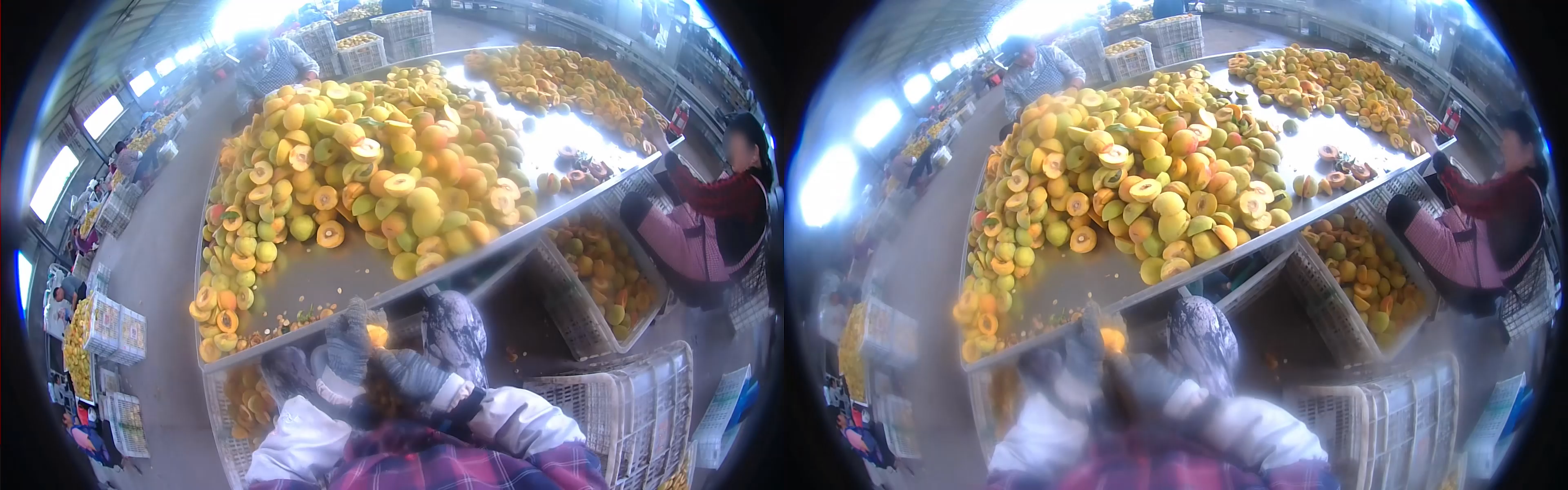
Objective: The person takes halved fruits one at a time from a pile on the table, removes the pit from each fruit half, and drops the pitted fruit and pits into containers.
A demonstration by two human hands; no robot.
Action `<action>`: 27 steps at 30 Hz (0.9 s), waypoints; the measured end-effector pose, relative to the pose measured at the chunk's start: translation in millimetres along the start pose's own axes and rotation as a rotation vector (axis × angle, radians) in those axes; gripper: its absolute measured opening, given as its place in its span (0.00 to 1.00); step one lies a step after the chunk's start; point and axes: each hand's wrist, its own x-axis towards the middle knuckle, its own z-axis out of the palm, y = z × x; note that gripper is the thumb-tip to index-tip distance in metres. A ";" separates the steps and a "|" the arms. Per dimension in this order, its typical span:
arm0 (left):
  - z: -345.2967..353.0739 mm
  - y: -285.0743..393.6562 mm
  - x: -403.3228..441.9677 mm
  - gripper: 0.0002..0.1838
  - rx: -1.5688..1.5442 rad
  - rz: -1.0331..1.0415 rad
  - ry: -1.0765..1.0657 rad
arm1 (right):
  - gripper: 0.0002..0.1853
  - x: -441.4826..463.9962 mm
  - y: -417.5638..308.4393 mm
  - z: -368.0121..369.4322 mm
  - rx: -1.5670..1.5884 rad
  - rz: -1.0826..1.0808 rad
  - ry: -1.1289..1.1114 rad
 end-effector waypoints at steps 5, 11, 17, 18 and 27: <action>-11.3 29.1 2.8 0.28 0.198 0.137 -0.307 | 0.14 11.4 -3.4 -28.1 -0.138 -0.019 -0.436; -27.0 7.3 13.6 0.38 -0.034 -0.110 -0.413 | 0.18 1.0 -7.8 8.0 0.716 0.160 -0.343; -26.0 29.9 -9.6 0.26 0.004 -0.192 -0.396 | 0.15 10.5 -23.9 -12.1 0.318 0.256 -0.474; -27.4 19.8 -6.5 0.20 -0.085 -0.157 -0.346 | 0.16 10.4 9.8 4.2 1.259 0.248 -0.625; -37.8 -26.9 19.9 0.15 0.103 0.155 -0.114 | 0.20 30.5 119.9 21.5 0.225 -0.125 -0.252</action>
